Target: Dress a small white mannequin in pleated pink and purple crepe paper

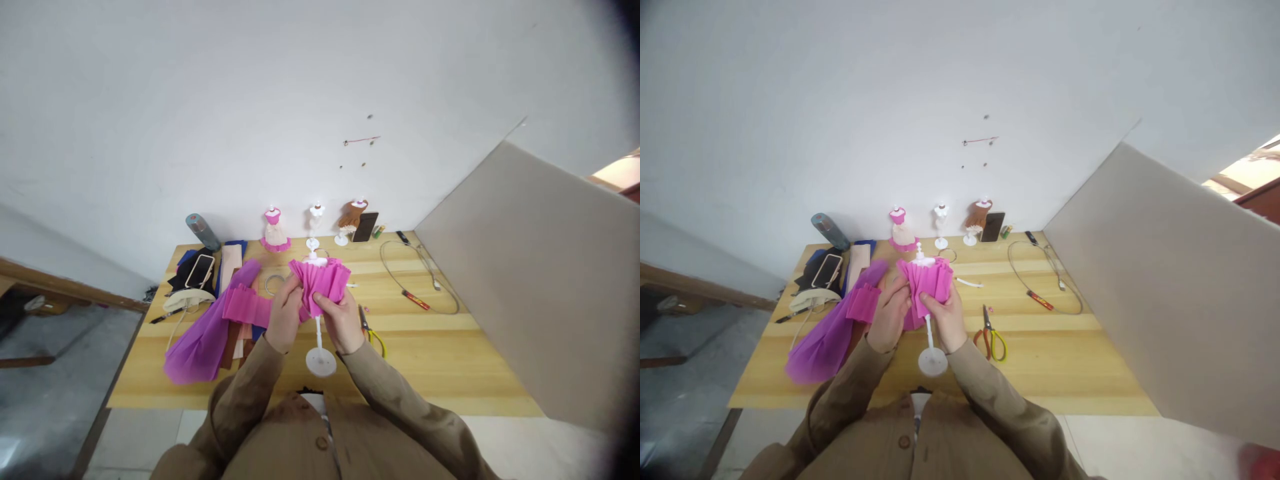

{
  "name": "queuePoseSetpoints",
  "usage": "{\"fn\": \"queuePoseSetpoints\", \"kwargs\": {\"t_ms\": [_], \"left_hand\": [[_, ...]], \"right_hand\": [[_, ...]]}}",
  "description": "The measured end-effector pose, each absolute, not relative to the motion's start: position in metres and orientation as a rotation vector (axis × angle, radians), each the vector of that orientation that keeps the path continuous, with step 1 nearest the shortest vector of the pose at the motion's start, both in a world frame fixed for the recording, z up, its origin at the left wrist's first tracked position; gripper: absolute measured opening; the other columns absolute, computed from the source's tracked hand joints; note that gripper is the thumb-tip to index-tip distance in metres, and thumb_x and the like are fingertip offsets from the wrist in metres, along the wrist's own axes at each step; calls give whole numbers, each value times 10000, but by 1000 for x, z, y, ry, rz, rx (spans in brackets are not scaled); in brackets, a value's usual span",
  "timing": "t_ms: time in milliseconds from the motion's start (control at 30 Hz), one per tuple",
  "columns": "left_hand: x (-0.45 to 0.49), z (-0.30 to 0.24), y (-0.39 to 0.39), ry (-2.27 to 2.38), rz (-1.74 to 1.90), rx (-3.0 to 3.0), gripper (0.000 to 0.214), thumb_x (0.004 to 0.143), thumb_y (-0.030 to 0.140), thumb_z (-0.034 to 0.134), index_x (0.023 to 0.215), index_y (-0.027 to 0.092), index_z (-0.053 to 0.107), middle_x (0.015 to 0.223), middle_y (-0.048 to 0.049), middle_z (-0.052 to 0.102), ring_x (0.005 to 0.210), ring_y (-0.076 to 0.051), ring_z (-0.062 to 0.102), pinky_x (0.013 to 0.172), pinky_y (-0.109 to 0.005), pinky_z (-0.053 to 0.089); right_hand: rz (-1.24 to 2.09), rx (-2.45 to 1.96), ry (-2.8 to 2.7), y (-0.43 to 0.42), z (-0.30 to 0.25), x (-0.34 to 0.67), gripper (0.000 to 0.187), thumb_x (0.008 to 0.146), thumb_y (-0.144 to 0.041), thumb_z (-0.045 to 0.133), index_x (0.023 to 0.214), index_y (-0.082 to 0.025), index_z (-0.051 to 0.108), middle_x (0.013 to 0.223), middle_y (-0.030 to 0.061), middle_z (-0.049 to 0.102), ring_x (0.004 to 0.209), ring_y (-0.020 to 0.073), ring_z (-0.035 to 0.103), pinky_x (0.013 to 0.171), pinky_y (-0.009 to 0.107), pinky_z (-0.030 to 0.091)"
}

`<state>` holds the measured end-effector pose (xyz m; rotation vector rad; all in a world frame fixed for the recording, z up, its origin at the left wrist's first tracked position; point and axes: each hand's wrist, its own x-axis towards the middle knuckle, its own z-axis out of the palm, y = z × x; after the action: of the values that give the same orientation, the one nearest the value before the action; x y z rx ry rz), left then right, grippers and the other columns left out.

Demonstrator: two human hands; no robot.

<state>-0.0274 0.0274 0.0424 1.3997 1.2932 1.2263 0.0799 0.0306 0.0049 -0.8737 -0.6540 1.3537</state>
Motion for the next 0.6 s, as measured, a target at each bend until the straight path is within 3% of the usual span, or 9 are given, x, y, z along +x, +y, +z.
{"fn": "queuePoseSetpoints", "kwargs": {"t_ms": [267, 400, 600], "left_hand": [[-25, 49, 27, 1416, 1174, 1450, 243, 876, 218, 460, 635, 193, 477, 701, 0, 517, 724, -153, 499, 761, -313, 455], [-24, 54, 24, 1464, 1189, 1524, 277, 897, 241, 436, 623, 202, 426, 668, 14, 456, 667, -143, 443, 647, -282, 386], [-23, 57, 20, 1467, 1209, 1558, 323, 912, 288, 431, 610, 216, 342, 634, 30, 389, 634, -136, 401, 611, -277, 331]], "right_hand": [[1338, -863, -675, 29, 7, 79, 565, 651, -293, 832, 1179, -269, 633, 906, 14, 732, 793, 217, 662, 795, 394, 545], [1339, -861, -669, 27, 10, 80, 573, 637, -304, 840, 1168, -245, 634, 911, 25, 737, 790, 225, 669, 784, 400, 552], [1324, -868, -699, 27, 6, 81, 534, 649, -297, 840, 1146, -253, 649, 957, 25, 737, 846, 239, 677, 848, 430, 538]]}}
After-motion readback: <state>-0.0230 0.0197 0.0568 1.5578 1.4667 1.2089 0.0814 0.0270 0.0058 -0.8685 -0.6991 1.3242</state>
